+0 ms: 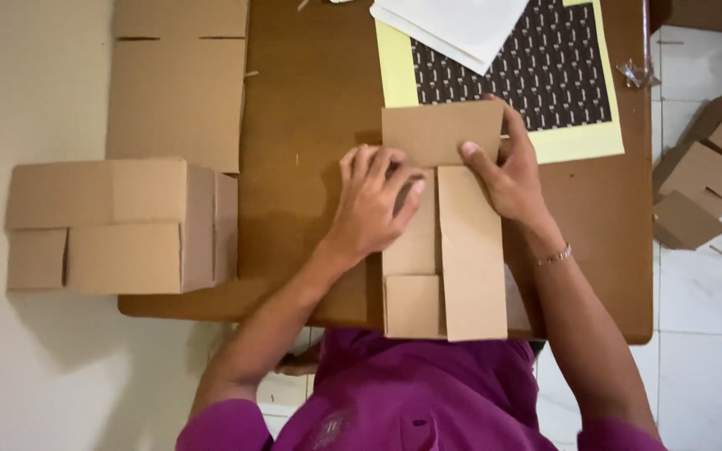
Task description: The person folds a white coffee bag, places it inside a cardboard box, and then closes the box by folding the top flaps.
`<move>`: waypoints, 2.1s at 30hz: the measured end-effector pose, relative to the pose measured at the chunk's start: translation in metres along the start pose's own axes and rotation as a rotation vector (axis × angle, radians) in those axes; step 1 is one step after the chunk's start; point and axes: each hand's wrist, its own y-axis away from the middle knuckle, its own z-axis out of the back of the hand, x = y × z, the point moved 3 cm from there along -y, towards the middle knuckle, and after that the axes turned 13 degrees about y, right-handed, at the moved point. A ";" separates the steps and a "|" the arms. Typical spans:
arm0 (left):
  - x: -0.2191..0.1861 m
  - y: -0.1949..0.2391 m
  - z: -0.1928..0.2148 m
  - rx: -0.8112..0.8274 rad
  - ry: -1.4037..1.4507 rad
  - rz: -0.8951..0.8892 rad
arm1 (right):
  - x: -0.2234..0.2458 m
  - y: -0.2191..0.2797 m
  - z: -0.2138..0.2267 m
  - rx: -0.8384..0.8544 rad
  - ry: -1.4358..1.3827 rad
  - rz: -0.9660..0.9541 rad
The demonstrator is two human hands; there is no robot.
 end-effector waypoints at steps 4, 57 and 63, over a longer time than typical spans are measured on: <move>-0.010 -0.001 0.006 0.033 0.128 -0.017 | -0.036 -0.002 0.004 -0.039 -0.031 -0.016; -0.067 0.047 0.026 0.162 0.551 0.526 | 0.055 0.106 -0.014 0.238 0.680 -0.192; -0.071 0.061 0.022 0.055 0.900 0.801 | 0.047 0.111 -0.012 0.045 0.382 -0.386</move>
